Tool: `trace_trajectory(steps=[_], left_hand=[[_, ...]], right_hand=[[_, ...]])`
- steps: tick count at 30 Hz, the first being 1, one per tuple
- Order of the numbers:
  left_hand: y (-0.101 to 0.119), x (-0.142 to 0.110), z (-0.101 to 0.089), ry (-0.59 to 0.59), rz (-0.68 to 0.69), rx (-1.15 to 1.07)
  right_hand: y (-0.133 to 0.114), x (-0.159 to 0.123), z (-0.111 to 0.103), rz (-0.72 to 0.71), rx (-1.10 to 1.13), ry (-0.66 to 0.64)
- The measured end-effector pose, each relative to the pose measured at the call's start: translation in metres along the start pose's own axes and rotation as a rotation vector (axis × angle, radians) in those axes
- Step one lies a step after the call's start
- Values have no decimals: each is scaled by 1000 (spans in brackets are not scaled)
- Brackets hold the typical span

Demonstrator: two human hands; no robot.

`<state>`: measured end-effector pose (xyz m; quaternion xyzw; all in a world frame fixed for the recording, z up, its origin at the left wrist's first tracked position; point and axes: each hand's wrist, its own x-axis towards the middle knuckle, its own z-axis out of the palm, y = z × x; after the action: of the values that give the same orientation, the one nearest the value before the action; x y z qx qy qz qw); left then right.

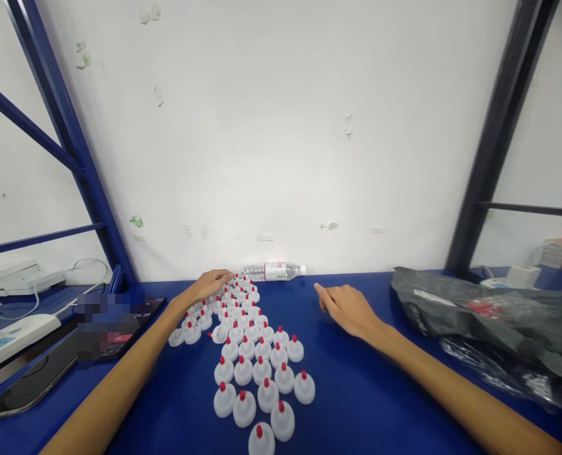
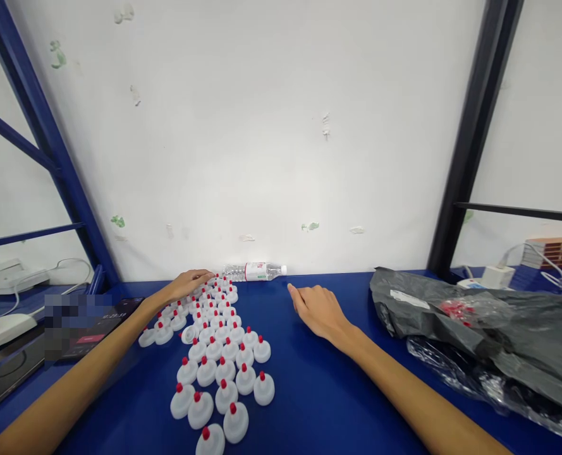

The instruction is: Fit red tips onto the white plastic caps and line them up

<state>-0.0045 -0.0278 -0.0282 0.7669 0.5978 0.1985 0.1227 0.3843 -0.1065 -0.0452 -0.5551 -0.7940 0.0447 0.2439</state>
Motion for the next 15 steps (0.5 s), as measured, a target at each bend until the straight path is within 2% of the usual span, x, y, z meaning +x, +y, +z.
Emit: trace_trajectory(steps=[5,8,11,15], left_hand=[[10,-4,-2,-21,7,45],[13,-8,-8,42,-50,123],[8,-15,-22,176,-200,244],[-17,-34,-52,311,-518,382]], right_hand=[[0,0,3,6,26,-32],[0,-1,4,21,52,-51],[0,-2,3,29,72,-58],[-1,-2,2,22,77,-51]])
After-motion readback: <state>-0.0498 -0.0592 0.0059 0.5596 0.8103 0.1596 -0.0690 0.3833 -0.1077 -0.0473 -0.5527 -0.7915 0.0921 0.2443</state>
